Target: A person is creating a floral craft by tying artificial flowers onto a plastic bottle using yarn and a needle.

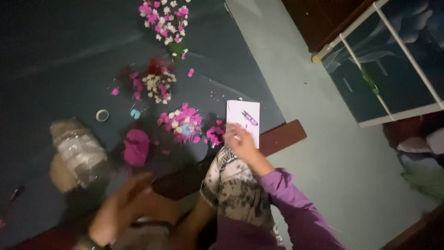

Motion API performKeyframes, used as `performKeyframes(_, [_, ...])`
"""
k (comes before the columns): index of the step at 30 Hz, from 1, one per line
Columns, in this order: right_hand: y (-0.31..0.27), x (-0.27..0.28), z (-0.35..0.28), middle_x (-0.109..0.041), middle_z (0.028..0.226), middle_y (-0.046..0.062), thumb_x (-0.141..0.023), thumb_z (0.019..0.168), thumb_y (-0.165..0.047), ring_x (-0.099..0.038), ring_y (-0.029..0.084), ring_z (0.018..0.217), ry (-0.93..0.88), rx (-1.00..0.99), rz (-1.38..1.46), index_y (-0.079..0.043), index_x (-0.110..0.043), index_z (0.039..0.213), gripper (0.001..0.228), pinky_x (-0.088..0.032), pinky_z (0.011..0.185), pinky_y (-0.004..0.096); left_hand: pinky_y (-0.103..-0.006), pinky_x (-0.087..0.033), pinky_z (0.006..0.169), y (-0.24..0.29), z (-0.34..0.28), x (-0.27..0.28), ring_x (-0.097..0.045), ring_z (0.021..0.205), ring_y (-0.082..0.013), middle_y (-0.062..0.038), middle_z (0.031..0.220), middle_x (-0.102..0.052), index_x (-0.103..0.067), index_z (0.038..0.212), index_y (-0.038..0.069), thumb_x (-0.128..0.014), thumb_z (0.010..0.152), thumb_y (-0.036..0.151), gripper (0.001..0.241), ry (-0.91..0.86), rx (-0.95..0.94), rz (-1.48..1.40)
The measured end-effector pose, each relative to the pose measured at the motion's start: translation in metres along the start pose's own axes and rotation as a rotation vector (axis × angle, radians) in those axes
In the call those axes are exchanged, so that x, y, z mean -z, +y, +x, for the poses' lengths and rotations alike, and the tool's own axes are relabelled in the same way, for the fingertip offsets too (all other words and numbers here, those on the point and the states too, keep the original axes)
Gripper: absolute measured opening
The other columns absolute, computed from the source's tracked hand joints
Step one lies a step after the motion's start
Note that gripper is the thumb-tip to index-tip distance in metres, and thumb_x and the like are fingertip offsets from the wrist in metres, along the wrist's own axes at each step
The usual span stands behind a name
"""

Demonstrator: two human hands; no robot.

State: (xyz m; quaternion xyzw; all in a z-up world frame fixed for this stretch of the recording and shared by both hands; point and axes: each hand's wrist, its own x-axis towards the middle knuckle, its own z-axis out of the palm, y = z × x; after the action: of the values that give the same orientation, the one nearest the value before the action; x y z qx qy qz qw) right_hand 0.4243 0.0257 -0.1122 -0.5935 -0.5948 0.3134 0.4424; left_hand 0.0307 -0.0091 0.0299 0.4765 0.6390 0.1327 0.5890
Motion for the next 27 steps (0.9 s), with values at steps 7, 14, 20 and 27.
performKeyframes(7, [-0.217, -0.047, -0.076, -0.064, 0.129, 0.008, -0.07, 0.088, -0.016, -0.062, 0.019, 0.111, -0.622, 0.057, 0.552, -0.007, -0.053, 0.143, 0.059, -0.051, 0.096, 0.032, -0.0271, -0.058, 0.074, 0.046, -0.057, -0.038, -0.071, 0.083, -0.014, -0.005, 0.103, -0.081, -0.07, 0.13, 0.008, -0.066, 0.087, 0.011, 0.043, -0.174, -0.296, -0.032])
performKeyframes(14, [-0.187, -0.08, -0.121, -0.071, 0.105, 0.006, -0.072, 0.091, -0.02, -0.066, 0.015, 0.087, -0.6, -0.076, 0.41, -0.008, -0.059, 0.131, 0.044, -0.054, 0.079, 0.029, -0.0343, -0.057, 0.082, -0.014, -0.071, -0.031, -0.069, 0.095, -0.0225, -0.014, 0.117, -0.074, -0.067, 0.136, -0.002, -0.061, 0.091, -0.002, 0.045, -0.024, -0.111, -0.312])
performKeyframes(20, [-0.154, -0.095, -0.105, -0.072, 0.109, 0.011, -0.069, 0.089, -0.012, -0.065, 0.018, 0.082, -0.613, 0.042, 0.263, -0.004, -0.057, 0.138, 0.051, -0.053, 0.07, 0.03, -0.0404, -0.052, 0.094, -0.074, -0.008, -0.041, -0.065, 0.104, -0.0277, -0.016, 0.117, -0.069, -0.066, 0.124, -0.003, -0.056, 0.1, 0.012, 0.03, -0.032, -0.167, -0.652])
performKeyframes(27, [-0.075, -0.082, -0.109, -0.036, 0.162, 0.016, -0.072, 0.089, -0.036, -0.021, 0.041, 0.152, -0.769, 0.078, -0.914, -0.012, -0.049, 0.15, 0.069, -0.019, 0.112, 0.072, -0.044, -0.051, 0.095, -0.122, 0.135, -0.02, -0.067, 0.109, -0.0279, -0.009, 0.115, -0.072, -0.073, 0.121, 0.019, -0.07, 0.099, 0.043, 0.034, 0.71, -0.463, 0.055])
